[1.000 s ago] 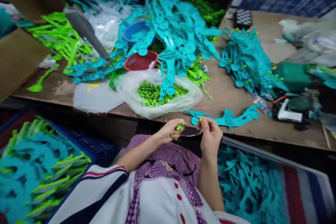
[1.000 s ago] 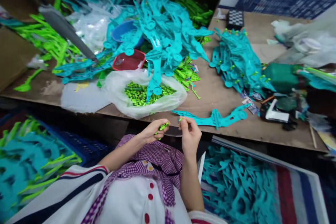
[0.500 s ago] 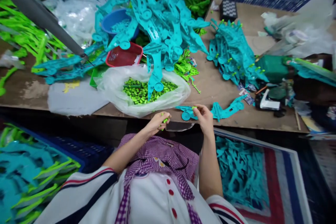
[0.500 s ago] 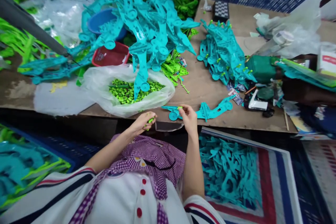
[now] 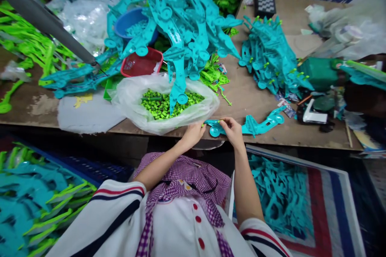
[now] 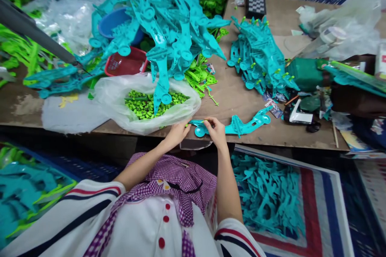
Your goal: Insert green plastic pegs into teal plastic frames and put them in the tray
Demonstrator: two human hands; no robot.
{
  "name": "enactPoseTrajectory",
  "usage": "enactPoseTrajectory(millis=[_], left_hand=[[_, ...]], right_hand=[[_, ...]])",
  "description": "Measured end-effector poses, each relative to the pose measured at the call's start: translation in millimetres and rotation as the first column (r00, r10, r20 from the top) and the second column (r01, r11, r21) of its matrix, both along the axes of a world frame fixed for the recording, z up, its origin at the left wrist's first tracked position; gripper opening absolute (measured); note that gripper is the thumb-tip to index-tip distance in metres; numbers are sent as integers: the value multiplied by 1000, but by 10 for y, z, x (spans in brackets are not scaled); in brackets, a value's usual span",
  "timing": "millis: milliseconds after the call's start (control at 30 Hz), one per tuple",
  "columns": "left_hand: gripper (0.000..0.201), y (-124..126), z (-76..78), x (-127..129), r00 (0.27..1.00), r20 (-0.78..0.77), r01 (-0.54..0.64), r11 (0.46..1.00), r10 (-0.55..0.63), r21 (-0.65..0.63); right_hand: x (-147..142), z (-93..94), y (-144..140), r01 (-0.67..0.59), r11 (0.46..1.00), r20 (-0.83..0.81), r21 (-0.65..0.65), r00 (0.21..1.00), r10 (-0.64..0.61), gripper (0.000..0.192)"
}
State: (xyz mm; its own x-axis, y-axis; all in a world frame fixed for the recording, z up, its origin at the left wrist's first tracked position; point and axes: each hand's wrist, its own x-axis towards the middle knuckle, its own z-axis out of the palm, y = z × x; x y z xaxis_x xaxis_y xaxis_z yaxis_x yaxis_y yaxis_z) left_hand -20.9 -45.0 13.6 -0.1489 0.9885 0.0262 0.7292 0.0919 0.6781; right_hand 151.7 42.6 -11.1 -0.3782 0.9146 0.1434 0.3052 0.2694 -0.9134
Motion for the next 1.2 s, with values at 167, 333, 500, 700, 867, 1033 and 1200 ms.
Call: enactPoseTrajectory(millis=[167,333,500,700,867,1033,1200], left_hand=[[35,5,-30,8,999,-32,7,1000,-7,-7],[36,11,-38,9,996,-86,-3,999,0,-33],[35,3,-17,24,993,-116,-1,998,-6,-65],[38,-20,10,110,974,-223,-57,990,26,-132],[37,17,-1,81,980,-193,-70,993,50,-99],[35,53,-81,-31,981,-148,-120,993,122,19],[34,147,-156,-119,987,-135,-79,996,83,33]], right_hand=[[-23,32,-17,-96,991,138,94,987,83,36],[-87,72,-11,-116,982,319,147,946,64,30],[-157,89,6,-124,976,428,182,903,35,27],[-38,28,-48,-142,975,259,170,961,95,30],[50,38,-24,-191,978,108,81,977,182,31],[-13,20,-38,-158,953,184,260,977,111,23],[-28,61,-41,-217,910,342,354,935,90,32]])
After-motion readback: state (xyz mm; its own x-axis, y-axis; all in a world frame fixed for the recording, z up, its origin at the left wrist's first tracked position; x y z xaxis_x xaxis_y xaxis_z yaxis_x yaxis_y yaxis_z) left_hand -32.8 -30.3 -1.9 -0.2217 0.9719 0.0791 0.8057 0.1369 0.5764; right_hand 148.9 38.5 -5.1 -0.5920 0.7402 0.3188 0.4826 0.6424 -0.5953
